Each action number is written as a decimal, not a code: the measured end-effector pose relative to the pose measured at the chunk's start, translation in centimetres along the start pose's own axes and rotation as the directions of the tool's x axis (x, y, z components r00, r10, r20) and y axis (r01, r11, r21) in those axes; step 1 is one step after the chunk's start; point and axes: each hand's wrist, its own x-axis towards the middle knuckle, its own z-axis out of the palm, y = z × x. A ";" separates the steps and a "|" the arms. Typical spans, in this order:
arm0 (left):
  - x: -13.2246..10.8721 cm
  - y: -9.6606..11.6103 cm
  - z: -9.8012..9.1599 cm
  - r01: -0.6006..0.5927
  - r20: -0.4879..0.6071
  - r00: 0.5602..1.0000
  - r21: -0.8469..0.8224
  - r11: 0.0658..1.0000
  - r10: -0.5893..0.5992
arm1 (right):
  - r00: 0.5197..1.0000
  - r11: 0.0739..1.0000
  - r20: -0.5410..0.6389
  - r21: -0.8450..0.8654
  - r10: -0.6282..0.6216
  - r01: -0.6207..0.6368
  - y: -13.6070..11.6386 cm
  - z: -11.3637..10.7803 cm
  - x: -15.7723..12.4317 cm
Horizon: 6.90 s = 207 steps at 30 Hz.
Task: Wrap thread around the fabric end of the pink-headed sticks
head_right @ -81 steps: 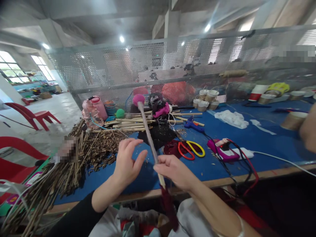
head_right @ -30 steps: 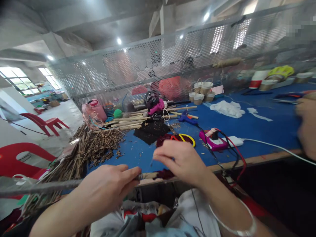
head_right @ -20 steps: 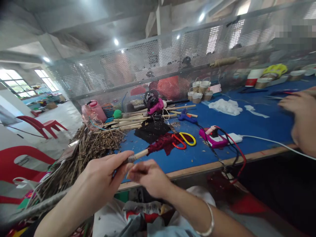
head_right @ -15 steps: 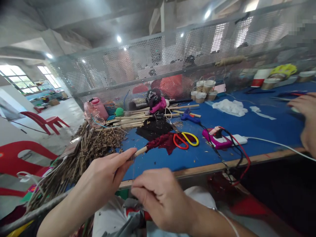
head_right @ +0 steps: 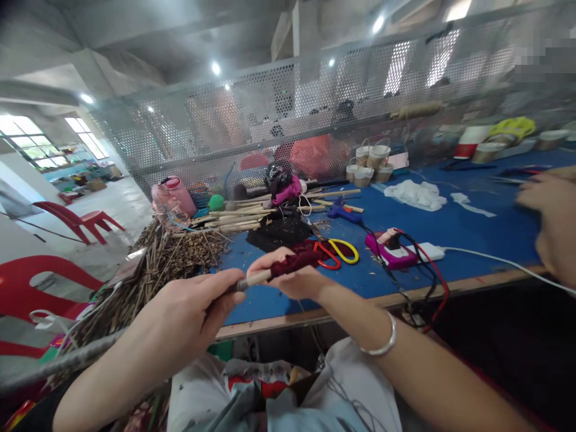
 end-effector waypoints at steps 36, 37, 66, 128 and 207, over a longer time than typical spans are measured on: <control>-2.5 -2.9 0.3 -0.057 0.314 0.949 0.081 0.995 0.029 | 0.972 0.967 -0.054 -0.128 -0.231 0.222 -4.1 0.0 0.8; -2.5 -2.8 0.1 -0.067 0.309 0.950 0.055 0.996 0.046 | 0.976 0.973 -0.057 -0.107 -0.210 0.203 -3.3 0.2 1.4; -3.7 -4.3 2.8 0.199 0.217 0.953 0.070 0.978 -0.209 | 0.978 0.995 0.186 0.025 0.095 -0.101 -1.5 7.5 -1.5; 9.1 -7.2 6.9 -0.452 -0.012 0.891 -0.094 0.887 0.453 | 0.796 0.459 0.000 0.817 0.605 -0.348 4.9 0.5 -0.9; 9.1 -9.9 12.8 -0.361 -0.262 0.921 -0.290 0.886 0.290 | 0.836 0.877 -0.275 0.070 0.475 -0.475 9.4 0.9 0.7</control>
